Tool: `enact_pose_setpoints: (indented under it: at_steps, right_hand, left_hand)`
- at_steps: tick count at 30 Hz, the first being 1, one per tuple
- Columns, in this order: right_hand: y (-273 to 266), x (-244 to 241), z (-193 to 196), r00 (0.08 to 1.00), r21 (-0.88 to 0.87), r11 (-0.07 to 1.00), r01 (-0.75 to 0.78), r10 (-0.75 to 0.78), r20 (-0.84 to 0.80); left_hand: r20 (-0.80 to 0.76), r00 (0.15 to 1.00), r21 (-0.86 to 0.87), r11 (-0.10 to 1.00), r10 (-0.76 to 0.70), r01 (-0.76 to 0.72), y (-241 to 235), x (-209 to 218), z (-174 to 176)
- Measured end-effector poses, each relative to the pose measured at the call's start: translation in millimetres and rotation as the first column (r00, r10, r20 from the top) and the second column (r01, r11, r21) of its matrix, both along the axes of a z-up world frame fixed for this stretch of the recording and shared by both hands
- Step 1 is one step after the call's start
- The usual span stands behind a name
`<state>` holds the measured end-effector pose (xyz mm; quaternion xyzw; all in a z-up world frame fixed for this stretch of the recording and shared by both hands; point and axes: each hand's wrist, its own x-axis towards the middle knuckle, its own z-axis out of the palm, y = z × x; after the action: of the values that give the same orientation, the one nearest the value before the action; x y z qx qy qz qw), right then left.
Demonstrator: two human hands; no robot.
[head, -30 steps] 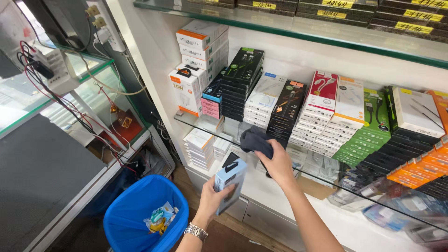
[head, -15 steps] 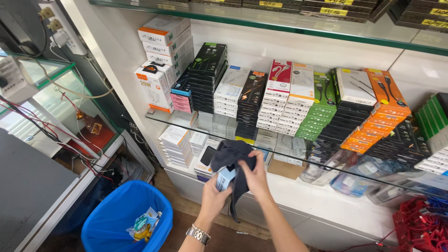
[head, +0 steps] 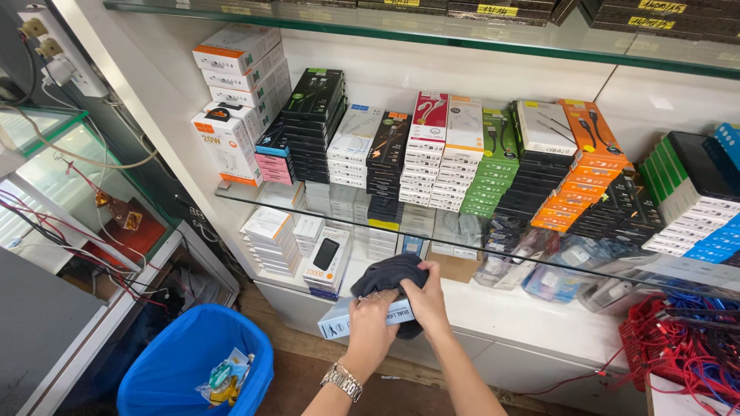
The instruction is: The person wipes the surfaces of multiple small product boxes with a dark cloth. They pick up each box from a glass shelf, wipe it, and place it on a nearby counter. The process is repeated for several different boxes.
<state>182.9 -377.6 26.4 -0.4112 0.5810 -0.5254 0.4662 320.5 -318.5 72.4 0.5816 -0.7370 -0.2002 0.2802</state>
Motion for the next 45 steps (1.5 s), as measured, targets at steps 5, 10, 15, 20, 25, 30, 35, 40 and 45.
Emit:
enact_pose_setpoints:
  at_steps: [5, 10, 15, 20, 25, 30, 35, 40, 45]
  right_hand:
    - [-9.3, -26.5, 5.2, 0.819, 0.222, 0.932, 0.288, -0.360, 0.446]
    - [16.0, -29.0, 32.7, 0.831, 0.130, 0.990, -0.060, -0.023, 0.555]
    - [17.7, 13.0, -0.1, 0.997, -0.041, 0.999, -0.005, 0.009, 0.081]
    - [-15.6, -4.2, -27.6, 0.906, 0.078, 0.974, 0.213, -0.227, 0.358]
    - [-3.1, -33.8, 19.1, 0.784, 0.098, 0.975, 0.201, -0.220, 0.580]
    - [34.7, 8.4, 62.1, 0.940, -0.140, 0.990, 0.018, 0.031, 0.341]
    - [18.1, 15.3, 45.2, 0.990, -0.050, 0.993, 0.106, -0.101, 0.098]
    - [-15.0, -35.1, 27.2, 0.908, 0.138, 0.980, 0.143, -0.185, 0.377]
    - [1.0, -32.2, 21.8, 0.801, 0.082, 0.996, -0.037, -0.019, 0.599]
  left_hand:
    - [-0.149, 0.985, -0.206, 0.977, -0.090, 0.058, 14.1, 18.2, -2.9]
    - [-0.026, 0.999, -0.169, 0.985, -0.022, 0.018, 3.7, 31.0, -0.5]
    - [0.191, 0.981, -0.069, 0.997, 0.034, -0.022, -3.8, 19.9, 9.2]
    - [0.021, 0.999, -0.406, 0.913, -0.045, 0.050, 7.9, 15.9, 36.8]
    - [-0.304, 0.948, 0.092, 0.993, 0.099, -0.074, 3.8, 30.3, 55.9]
    - [-0.220, 0.968, 0.007, 0.992, 0.123, -0.125, -10.5, 29.4, 37.0]
    - [-0.235, 0.971, -0.075, 0.995, 0.040, -0.059, 0.4, 12.9, 31.3]
    - [-0.471, 0.878, 0.129, 0.979, -0.079, 0.157, 8.9, 30.2, 48.8]
    - [-0.825, 0.565, 0.130, 0.967, -0.018, 0.221, -0.7, 36.3, 39.2]
